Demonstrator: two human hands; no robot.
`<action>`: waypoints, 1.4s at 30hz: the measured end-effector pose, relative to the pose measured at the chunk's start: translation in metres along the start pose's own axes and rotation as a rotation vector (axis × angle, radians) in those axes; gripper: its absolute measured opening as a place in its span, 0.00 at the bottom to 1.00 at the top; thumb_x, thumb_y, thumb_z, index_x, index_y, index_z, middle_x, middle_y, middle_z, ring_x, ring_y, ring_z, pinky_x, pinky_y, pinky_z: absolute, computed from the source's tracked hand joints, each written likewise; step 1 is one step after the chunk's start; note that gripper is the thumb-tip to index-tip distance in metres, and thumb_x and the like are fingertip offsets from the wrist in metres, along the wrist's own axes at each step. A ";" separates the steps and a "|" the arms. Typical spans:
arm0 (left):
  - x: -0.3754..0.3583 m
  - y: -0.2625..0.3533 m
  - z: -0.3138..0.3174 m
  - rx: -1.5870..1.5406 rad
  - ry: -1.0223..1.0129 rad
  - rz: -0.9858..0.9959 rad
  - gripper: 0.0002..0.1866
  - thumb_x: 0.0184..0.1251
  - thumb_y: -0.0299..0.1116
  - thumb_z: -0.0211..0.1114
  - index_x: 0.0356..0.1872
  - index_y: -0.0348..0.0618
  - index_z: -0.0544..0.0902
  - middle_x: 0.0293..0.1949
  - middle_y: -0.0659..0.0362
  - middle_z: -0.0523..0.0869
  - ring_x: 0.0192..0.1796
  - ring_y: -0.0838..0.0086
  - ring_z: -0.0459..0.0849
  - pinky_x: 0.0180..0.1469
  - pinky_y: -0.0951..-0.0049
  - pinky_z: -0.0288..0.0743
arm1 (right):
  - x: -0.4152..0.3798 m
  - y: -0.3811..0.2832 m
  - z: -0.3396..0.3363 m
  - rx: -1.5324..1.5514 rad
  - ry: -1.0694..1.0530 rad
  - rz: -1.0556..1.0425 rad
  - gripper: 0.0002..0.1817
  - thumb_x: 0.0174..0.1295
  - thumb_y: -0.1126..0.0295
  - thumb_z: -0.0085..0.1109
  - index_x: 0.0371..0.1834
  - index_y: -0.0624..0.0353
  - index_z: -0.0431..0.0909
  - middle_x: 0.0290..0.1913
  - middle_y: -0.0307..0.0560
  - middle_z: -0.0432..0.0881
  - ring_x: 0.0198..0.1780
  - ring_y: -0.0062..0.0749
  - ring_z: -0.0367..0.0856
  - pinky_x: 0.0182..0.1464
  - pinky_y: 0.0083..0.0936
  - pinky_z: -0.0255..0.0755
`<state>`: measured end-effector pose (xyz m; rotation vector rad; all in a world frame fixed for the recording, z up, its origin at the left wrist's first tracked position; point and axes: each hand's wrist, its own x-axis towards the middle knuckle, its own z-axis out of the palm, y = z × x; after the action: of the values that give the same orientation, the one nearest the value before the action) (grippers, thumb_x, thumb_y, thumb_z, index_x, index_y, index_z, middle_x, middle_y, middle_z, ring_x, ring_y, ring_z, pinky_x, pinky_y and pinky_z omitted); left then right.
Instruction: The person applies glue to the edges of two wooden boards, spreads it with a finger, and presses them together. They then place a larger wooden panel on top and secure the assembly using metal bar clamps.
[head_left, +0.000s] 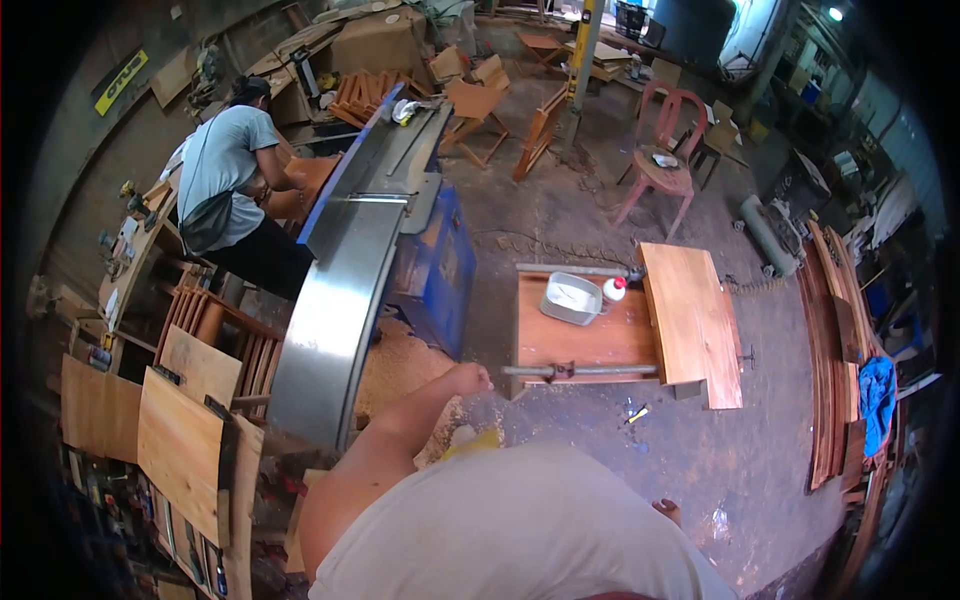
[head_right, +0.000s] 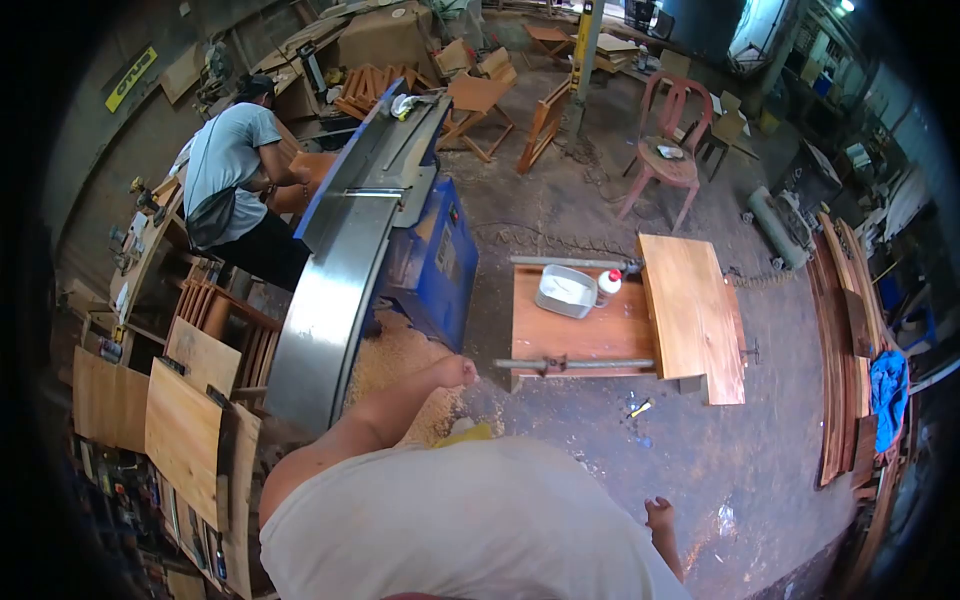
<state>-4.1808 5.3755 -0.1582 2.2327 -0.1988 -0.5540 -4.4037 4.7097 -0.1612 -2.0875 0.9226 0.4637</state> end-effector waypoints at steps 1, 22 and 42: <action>-0.006 -0.011 -0.009 0.043 0.008 0.009 0.16 0.57 0.49 0.70 0.31 0.45 0.88 0.32 0.52 0.89 0.35 0.60 0.87 0.40 0.62 0.79 | -0.013 -0.003 0.007 -0.026 0.020 0.017 0.35 0.57 0.61 0.70 0.64 0.71 0.71 0.39 0.53 0.84 0.28 0.35 0.82 0.23 0.31 0.79; -0.117 -0.128 0.041 0.279 -0.201 -0.041 0.11 0.58 0.40 0.68 0.34 0.44 0.88 0.34 0.52 0.89 0.38 0.67 0.87 0.44 0.66 0.80 | -0.049 -0.164 0.048 -0.224 0.013 -0.394 0.31 0.56 0.57 0.71 0.59 0.65 0.78 0.39 0.54 0.85 0.41 0.37 0.84 0.46 0.32 0.77; 0.040 0.137 0.174 0.249 -0.141 0.175 0.17 0.68 0.46 0.63 0.40 0.41 0.86 0.37 0.51 0.88 0.40 0.64 0.87 0.45 0.64 0.79 | 0.024 0.191 -0.111 0.246 0.099 -0.137 0.24 0.67 0.57 0.61 0.58 0.64 0.79 0.25 0.35 0.77 0.25 0.18 0.71 0.25 0.21 0.67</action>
<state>-4.2180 5.1539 -0.1684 2.3852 -0.5572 -0.6183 -4.5286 4.5311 -0.2050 -1.9453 0.8404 0.1674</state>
